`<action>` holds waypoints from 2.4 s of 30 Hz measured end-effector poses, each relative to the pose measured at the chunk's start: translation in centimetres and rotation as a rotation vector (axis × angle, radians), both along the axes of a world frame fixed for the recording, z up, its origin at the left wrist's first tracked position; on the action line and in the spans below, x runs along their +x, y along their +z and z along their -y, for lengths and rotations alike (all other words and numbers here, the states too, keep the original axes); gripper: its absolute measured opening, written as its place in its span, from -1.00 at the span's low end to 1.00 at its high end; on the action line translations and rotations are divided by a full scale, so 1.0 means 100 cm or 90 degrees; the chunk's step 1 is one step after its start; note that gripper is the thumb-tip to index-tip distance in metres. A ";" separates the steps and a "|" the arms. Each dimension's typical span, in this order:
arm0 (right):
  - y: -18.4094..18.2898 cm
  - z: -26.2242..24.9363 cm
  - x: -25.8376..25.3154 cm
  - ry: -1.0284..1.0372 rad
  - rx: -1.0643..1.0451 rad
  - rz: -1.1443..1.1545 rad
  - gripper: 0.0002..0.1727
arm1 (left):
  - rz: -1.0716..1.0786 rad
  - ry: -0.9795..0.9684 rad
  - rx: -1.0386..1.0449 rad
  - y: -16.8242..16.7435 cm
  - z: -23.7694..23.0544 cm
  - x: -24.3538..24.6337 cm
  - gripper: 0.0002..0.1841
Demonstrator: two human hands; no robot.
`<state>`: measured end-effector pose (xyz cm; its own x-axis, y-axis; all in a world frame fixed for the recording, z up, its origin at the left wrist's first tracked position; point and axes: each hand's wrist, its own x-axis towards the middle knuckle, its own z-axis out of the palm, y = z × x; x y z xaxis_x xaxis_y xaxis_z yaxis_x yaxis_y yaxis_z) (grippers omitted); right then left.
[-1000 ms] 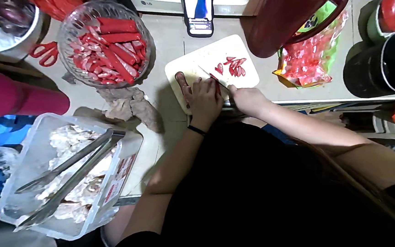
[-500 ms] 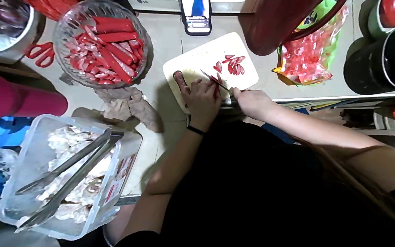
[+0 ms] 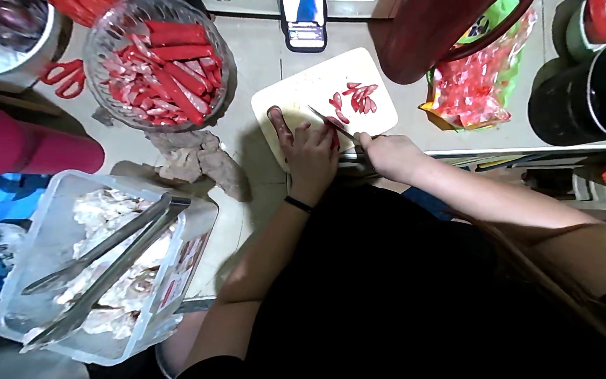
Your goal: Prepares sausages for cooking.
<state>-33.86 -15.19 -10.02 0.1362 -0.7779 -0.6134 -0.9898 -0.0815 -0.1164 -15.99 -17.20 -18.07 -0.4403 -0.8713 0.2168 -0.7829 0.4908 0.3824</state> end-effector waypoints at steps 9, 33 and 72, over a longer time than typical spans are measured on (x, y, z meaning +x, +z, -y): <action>0.001 -0.004 0.003 0.002 0.010 -0.002 -0.67 | -0.009 0.003 -0.025 -0.003 -0.002 0.001 -0.68; -0.017 0.007 0.019 -0.100 -0.017 0.024 -0.68 | -0.006 0.036 -0.030 -0.005 0.013 -0.009 -0.72; -0.007 -0.004 0.016 -0.072 -0.006 0.035 -0.68 | -0.067 0.053 -0.025 -0.006 0.009 -0.003 -0.80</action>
<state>-32.25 -14.74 -10.74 0.0805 -0.7960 -0.5999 -0.9848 0.0294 -0.1712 -16.26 -18.09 -18.64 -0.3402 -0.8935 0.2930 -0.7780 0.4425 0.4461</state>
